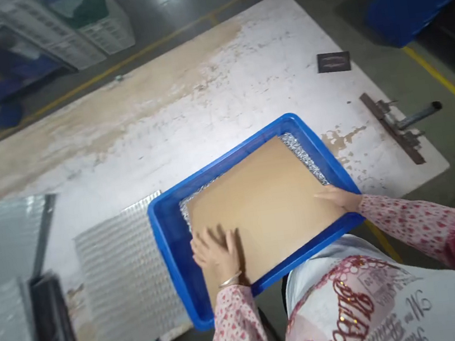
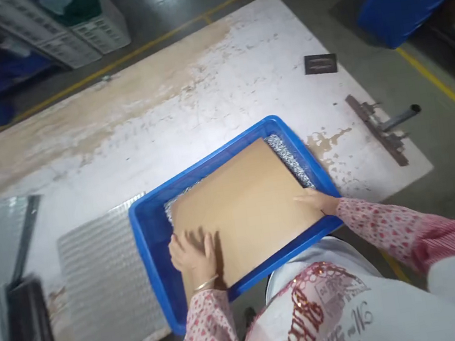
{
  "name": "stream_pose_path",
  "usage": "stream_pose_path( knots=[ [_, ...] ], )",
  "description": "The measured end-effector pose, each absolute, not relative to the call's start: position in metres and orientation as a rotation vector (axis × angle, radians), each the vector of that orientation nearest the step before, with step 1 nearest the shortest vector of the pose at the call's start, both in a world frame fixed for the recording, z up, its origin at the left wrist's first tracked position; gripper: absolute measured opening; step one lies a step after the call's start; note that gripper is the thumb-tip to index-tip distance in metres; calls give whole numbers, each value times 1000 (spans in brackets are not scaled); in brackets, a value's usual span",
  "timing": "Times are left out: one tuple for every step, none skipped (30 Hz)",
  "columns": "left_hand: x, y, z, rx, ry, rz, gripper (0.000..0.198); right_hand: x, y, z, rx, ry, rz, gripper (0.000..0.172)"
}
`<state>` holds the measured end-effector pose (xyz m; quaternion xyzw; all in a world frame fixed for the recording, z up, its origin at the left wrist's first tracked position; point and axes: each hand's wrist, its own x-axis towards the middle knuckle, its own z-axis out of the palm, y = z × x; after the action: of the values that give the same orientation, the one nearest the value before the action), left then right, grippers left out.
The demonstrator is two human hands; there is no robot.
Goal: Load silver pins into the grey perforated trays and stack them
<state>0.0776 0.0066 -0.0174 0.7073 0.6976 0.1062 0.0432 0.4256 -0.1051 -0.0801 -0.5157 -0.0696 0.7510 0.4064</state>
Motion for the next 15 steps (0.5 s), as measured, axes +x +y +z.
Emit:
stream_pose_path(
  knots=[
    [50,7,-17,1966,2258,310,73,429,-109,-79,-1363,-198,1869,27],
    [25,5,-18,1750,2313,299,75,431,-113,-78,-1418,-224,1855,27],
    [4,1,-22,1550,2293,301,73,432,-116,-77,-1465,-250,1847,28],
    [-13,-4,-26,1395,2218,325,68,432,-119,-77,-1500,-279,1838,29],
    [-23,-10,-31,1296,2134,381,62,432,-121,-77,-1534,-314,1806,31],
    [-28,-15,-36,1251,2067,463,58,432,-121,-78,-1575,-360,1741,33],
    [-29,-18,-40,1251,2025,556,55,431,-120,-78,-1620,-419,1642,36],
    [-26,-20,-42,1285,2014,643,53,430,-117,-79,-1666,-486,1521,40],
    [-22,-19,-44,1332,2028,706,53,429,-114,-80,-1701,-553,1401,45],
    [-17,-17,-44,1374,2058,743,52,427,-110,-81,-1725,-607,1302,49],
    [-12,-13,-43,1407,2087,744,50,424,-106,-81,-1736,-638,1247,52],
    [-9,-9,-41,1430,2109,720,48,421,-102,-82,-1737,-644,1246,53],
    [-8,-4,-39,1442,2123,690,45,417,-99,-82,-1736,-631,1275,52],
    [-9,0,-37,1444,2130,669,42,413,-98,-83,-1733,-611,1311,50],
    [-10,3,-34,1441,2129,663,41,409,-98,-83,-1726,-591,1337,48]
  ],
)
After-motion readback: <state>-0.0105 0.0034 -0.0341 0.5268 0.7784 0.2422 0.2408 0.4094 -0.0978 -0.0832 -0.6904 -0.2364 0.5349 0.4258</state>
